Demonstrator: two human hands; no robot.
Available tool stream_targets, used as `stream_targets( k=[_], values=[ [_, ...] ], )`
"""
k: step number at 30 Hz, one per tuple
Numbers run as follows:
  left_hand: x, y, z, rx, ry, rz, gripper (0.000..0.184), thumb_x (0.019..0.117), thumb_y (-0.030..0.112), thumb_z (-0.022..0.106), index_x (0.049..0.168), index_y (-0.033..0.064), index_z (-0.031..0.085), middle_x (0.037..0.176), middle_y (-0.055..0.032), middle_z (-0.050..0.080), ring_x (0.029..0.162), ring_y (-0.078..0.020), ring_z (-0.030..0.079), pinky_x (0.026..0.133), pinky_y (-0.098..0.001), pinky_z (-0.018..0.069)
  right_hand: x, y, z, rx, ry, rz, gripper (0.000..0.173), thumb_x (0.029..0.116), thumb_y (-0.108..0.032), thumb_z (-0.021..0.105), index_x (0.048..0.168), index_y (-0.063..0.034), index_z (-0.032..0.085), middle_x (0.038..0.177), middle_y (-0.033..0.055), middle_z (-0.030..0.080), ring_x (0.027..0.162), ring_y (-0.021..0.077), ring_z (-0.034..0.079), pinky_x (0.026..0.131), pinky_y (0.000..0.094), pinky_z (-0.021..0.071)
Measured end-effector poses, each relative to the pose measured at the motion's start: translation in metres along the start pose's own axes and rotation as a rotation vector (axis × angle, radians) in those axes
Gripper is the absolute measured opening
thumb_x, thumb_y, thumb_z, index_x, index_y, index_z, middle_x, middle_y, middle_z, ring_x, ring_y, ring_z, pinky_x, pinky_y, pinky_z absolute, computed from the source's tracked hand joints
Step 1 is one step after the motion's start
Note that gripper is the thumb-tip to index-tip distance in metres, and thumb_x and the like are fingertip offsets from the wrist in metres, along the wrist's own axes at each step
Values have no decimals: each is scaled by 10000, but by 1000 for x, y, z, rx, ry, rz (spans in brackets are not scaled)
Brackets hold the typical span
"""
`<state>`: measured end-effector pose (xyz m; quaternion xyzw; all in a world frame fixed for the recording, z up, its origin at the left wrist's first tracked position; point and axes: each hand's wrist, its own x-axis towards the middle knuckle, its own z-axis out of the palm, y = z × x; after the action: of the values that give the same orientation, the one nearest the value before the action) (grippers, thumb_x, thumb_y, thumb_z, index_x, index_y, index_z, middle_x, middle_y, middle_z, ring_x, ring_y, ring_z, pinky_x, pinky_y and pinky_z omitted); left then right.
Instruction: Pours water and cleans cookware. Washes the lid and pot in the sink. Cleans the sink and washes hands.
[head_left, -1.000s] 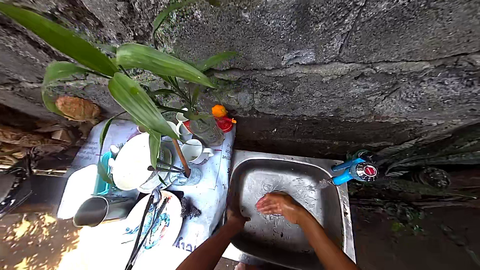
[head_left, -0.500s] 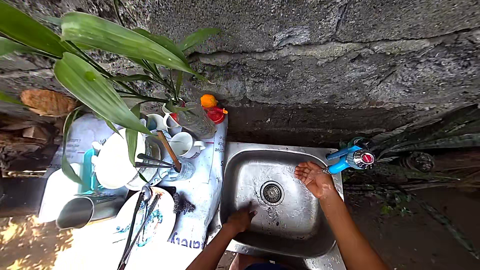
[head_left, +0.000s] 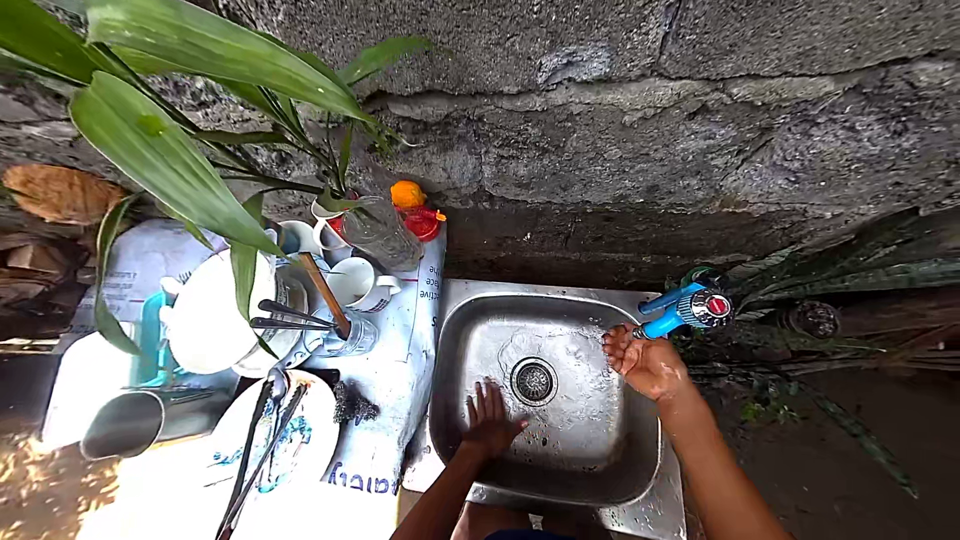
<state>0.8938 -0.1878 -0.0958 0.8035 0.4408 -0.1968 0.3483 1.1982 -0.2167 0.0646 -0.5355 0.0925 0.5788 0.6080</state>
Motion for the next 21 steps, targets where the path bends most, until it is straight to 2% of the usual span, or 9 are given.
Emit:
stream_targets(
  k=[3,6,8,9,11,14,17,19,21],
  values=[
    [5,22,4,-253,-53,279,863,1035,431,535,1615,-47,111,1682,-260,126,1571,-369,148,1275,-524,132,2,-4,-2,4,2,-2,447,1131,-277,204,960,-71,562,736,44,656,622,124,650,565,233,541],
    [-9,31,-42,-26,-14,-89,458,1062,286,476,1453,52,522,1382,-221,603,1253,-393,609,1010,-588,504,2,-2,-3,-37,-64,7,442,1132,-251,221,978,-42,579,762,67,685,667,151,686,617,260,574],
    [-10,12,-65,26,-318,-298,360,1034,249,540,1280,6,640,1189,-218,683,1066,-376,667,917,-608,515,3,-2,-7,-31,-99,3,458,1131,-247,203,995,-28,582,798,92,705,698,174,703,643,276,585],
    [-7,-2,-65,-11,-480,-353,288,1025,246,558,1157,20,679,999,-131,693,851,-253,645,794,-483,523,5,-1,-10,-33,-112,1,458,1131,-244,196,1018,-19,579,832,107,718,727,187,717,666,287,595],
    [2,-13,-53,-220,-722,-334,251,1041,240,518,1011,59,690,799,-10,645,655,-117,559,655,-323,488,8,0,-15,-55,-148,7,489,1132,-248,161,1076,5,575,921,141,735,820,222,736,747,321,605],
    [14,-6,-16,-724,-891,-142,339,1075,218,421,1296,62,625,1089,-25,695,908,-105,631,814,-325,511,9,2,-17,-100,-169,40,517,1133,-249,155,1167,35,586,1045,175,739,944,259,741,840,357,601],
    [29,4,10,-1019,-692,77,424,1083,201,417,1466,32,487,1405,-131,604,1235,-204,614,1037,-393,494,12,-3,-17,-81,-193,21,533,1134,-257,148,1170,47,585,1063,189,738,970,267,739,865,362,597],
    [29,12,6,-1179,-410,186,407,1048,146,427,1398,-33,531,1400,-171,598,1254,-246,602,1076,-417,485,12,-8,-15,-48,-169,12,529,1137,-261,162,1134,52,588,1013,192,739,943,271,742,854,363,604],
    [26,16,-11,-1226,-347,116,326,1074,151,376,1240,-38,582,1130,-122,721,999,-203,715,905,-385,584,13,-12,-14,-42,-167,3,515,1137,-261,172,1087,41,585,954,183,736,907,267,741,844,363,604]
  ],
)
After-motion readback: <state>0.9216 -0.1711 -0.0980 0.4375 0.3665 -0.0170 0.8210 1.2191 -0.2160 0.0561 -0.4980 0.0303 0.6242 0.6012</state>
